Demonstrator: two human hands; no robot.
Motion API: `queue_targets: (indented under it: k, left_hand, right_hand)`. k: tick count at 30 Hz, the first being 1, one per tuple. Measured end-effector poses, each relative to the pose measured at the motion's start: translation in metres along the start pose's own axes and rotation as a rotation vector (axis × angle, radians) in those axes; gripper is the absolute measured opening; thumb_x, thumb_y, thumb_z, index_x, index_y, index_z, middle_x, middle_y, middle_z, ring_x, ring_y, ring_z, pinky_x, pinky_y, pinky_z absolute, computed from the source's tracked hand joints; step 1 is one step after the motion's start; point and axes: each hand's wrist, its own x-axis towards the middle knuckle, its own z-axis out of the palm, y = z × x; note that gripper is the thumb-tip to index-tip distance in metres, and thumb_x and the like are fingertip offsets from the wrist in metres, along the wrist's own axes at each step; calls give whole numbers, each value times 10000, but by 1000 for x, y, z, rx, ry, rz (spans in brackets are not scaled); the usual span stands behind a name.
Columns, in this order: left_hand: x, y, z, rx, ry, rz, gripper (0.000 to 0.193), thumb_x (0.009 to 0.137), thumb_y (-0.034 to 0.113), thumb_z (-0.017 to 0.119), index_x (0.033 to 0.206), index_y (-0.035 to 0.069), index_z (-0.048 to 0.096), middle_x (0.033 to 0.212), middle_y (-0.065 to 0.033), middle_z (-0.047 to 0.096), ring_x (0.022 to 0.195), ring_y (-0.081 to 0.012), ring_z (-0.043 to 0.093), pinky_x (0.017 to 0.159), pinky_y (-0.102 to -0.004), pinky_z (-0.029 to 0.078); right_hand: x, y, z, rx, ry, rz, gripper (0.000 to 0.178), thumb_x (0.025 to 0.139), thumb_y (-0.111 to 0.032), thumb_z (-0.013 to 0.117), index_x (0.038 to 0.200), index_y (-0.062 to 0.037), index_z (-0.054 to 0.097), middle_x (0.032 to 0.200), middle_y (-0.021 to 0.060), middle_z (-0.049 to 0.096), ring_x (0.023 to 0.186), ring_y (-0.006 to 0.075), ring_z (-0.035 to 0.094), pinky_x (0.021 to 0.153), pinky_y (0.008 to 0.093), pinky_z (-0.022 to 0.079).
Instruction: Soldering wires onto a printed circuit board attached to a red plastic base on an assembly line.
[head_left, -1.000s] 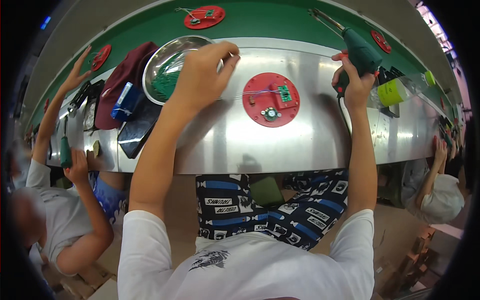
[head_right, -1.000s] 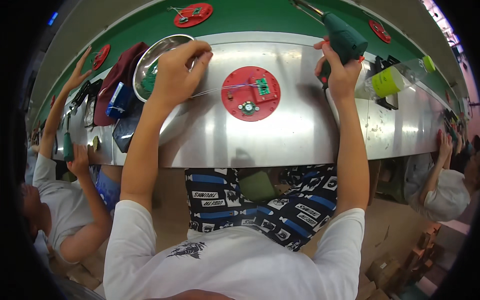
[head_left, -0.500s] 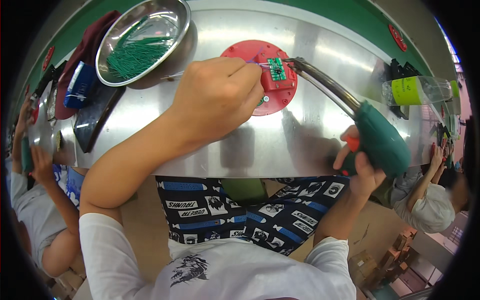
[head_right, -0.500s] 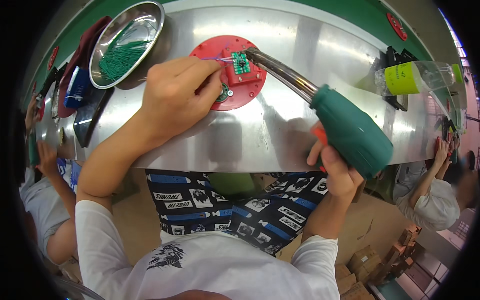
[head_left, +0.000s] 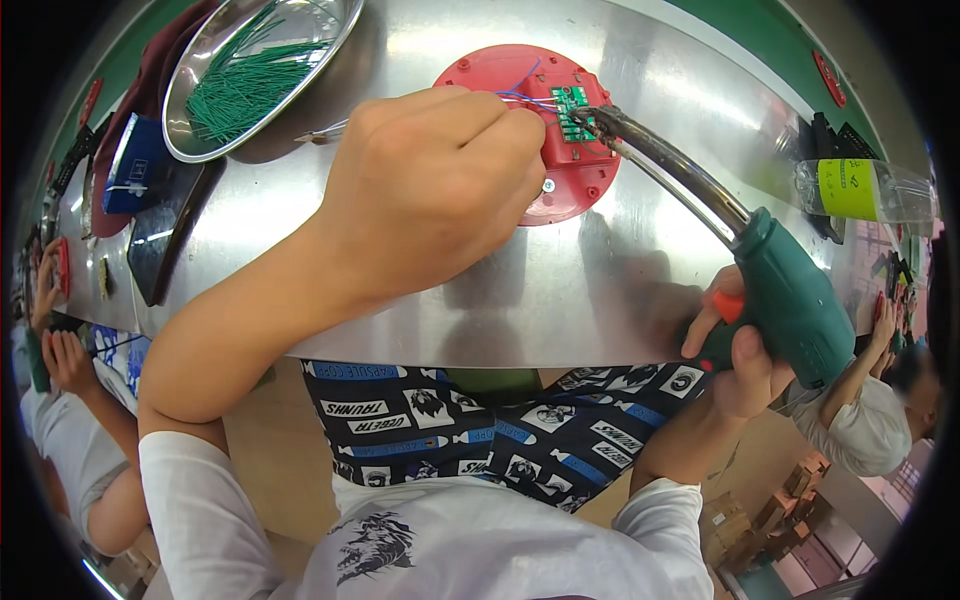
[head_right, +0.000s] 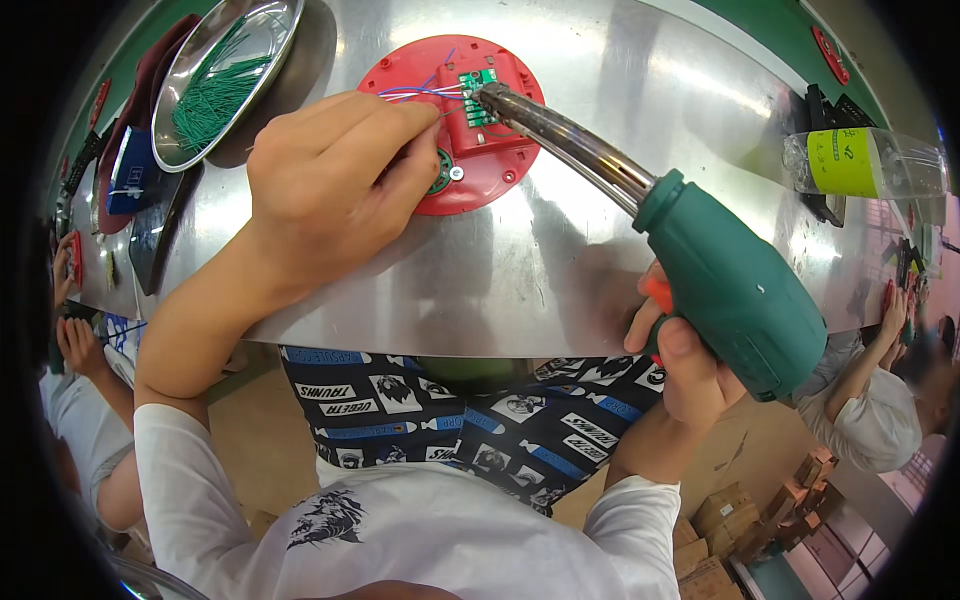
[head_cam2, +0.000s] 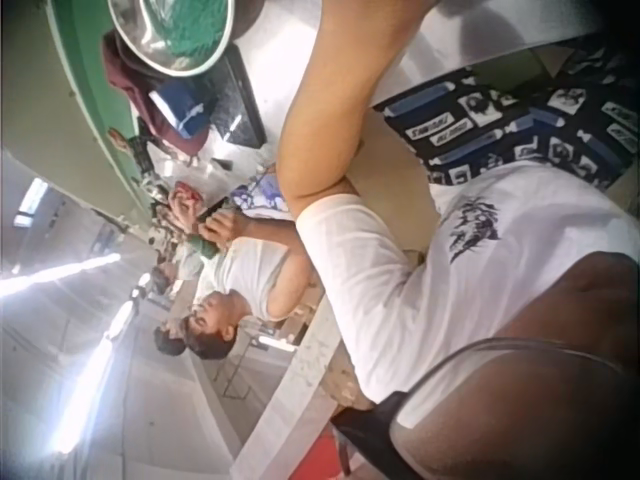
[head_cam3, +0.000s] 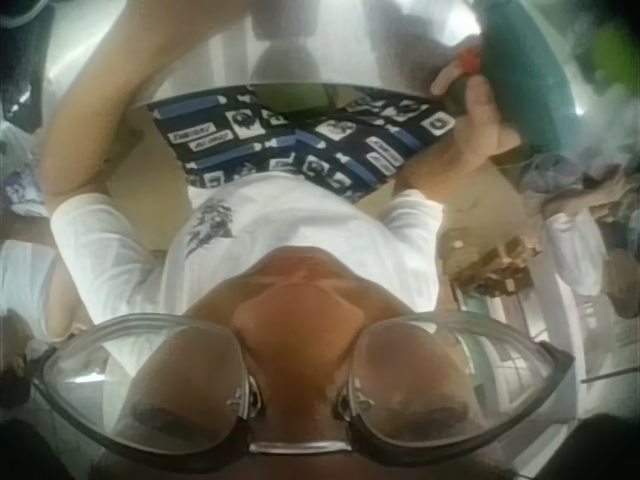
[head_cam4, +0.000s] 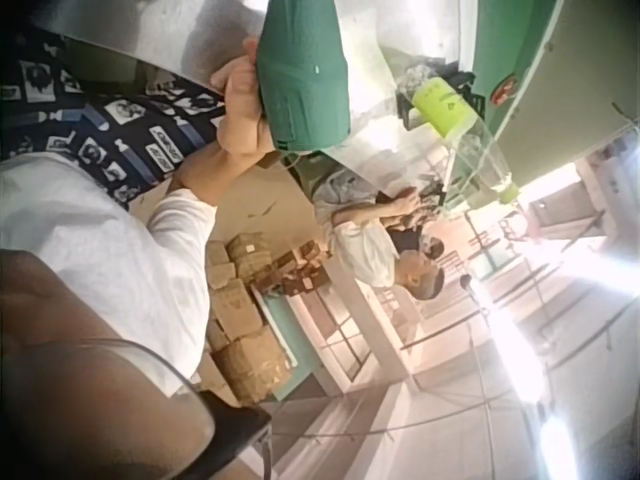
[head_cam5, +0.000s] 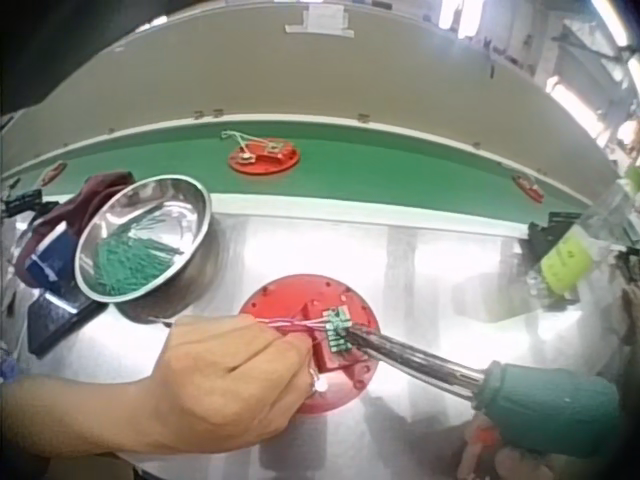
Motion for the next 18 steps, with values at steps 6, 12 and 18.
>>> queue_targets:
  k: [6,12,18]
  left_hand:
    - [-3,-1,1,8,-9,-22,160,722,-40,732,874,-15,691,696,-117,652,568,-261,629,523,-332,506]
    - [-3,-2,5,-2,62,4,162,729,52,678,678,69,525,611,-65,510,549,-252,567,491,-373,456]
    - [-1,0,0,15,-9,-15,152,718,-41,727,861,-10,686,704,-113,660,574,-261,634,529,-336,514]
  right_hand:
    - [1,0,1,33,8,29,420,881,-142,694,1195,119,594,1085,242,631,781,249,614,454,298,507]
    - [2,6,-6,-16,-7,26,584,923,-194,616,1344,147,401,1042,283,582,533,221,580,385,281,469]
    - [10,6,-1,-30,-6,-35,602,941,-200,576,1372,160,356,1016,326,582,477,233,577,374,279,461]
